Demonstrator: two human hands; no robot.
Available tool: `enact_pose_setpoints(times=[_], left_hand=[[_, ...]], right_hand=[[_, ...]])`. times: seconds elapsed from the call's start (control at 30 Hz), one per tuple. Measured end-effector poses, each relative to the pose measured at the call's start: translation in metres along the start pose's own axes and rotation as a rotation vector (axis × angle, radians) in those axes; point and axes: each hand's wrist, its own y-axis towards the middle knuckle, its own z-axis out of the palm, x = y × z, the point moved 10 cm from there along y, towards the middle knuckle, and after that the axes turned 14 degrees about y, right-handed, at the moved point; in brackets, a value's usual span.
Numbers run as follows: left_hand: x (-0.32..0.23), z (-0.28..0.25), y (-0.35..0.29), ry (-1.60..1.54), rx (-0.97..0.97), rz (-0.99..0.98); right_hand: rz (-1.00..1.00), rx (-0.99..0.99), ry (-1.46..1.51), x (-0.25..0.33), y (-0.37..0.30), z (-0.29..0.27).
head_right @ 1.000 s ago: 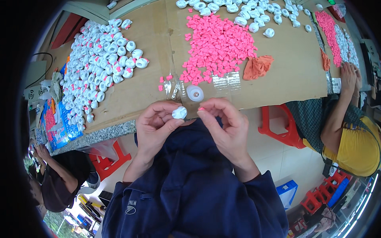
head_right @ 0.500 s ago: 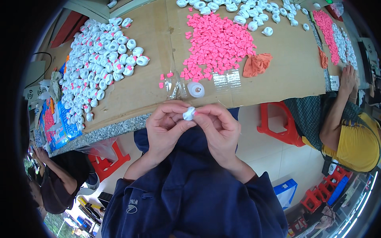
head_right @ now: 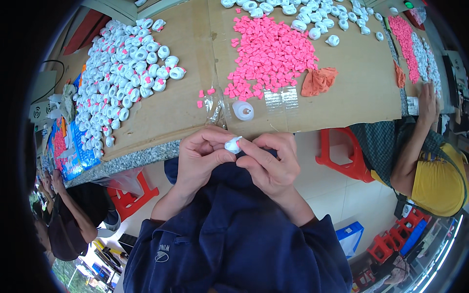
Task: Assembling small plastic toy components by applying glue from a bottle.
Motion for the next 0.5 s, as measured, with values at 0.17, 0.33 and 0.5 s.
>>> enact_pose_setpoints(times=[0.17,0.33,0.5], left_hand=[[0.007,-0.002,-0.001,0.067,0.024,-0.104],[0.011,-0.001,-0.002,0.039,0.022,-0.159],[-0.014,0.003,-0.009,0.41,-0.055,0.117]], right_hand=[[-0.033,0.069,0.03,0.002,0.003,0.002],[-0.106,0.066,-0.093,0.012,0.003,0.005],[-0.114,0.052,-0.176,0.014,0.0,0.006]])
